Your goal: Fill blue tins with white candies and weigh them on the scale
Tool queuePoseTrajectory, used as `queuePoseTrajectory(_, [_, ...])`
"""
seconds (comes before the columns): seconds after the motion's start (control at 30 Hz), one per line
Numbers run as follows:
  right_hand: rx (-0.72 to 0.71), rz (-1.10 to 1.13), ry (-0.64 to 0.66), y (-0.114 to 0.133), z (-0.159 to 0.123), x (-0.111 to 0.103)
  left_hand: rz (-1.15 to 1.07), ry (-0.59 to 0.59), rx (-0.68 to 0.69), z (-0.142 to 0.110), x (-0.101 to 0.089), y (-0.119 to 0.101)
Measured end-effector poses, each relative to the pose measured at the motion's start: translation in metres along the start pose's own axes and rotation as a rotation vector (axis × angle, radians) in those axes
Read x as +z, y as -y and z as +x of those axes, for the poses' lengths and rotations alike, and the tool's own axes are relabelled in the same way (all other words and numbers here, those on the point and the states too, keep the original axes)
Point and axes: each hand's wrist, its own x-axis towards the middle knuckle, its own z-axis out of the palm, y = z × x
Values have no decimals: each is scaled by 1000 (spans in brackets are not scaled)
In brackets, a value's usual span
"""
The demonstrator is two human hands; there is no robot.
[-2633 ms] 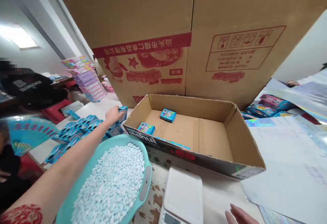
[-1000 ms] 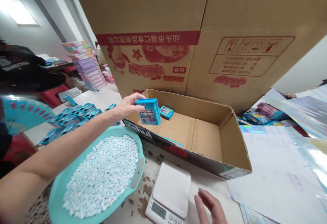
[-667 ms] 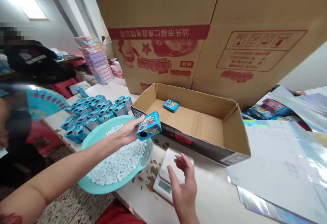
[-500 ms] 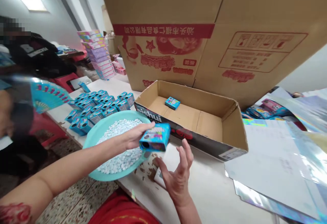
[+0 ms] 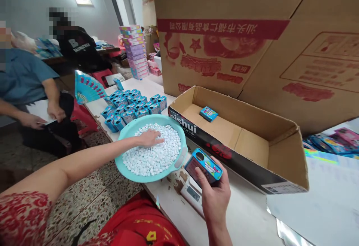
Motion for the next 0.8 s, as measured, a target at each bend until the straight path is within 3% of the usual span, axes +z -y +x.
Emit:
queuePoseTrajectory(0.1, [-4,-43,-14,6,8,9,-48,49,1,-15,15,-3])
queuePoseTrajectory(0.17, [-17,-43,19,11,12,17,-148,16,0,-24,21,-8])
queuePoseTrajectory(0.33, [-79,-29,254,23,20,45,-394,-113,-78,-32,22,-13])
queuePoseTrajectory(0.47, [-203,-101,411,31,26,69,-667,-135,-164,-31,19,-9])
queuePoseTrajectory(0.63, [-459,-281,527,33,32,88,-1147,-122,-227,-39,0,-13])
queuePoseTrajectory(0.8, [-541,-454,568,35,29,110,-1524,-196,-118,-49,-30,-40])
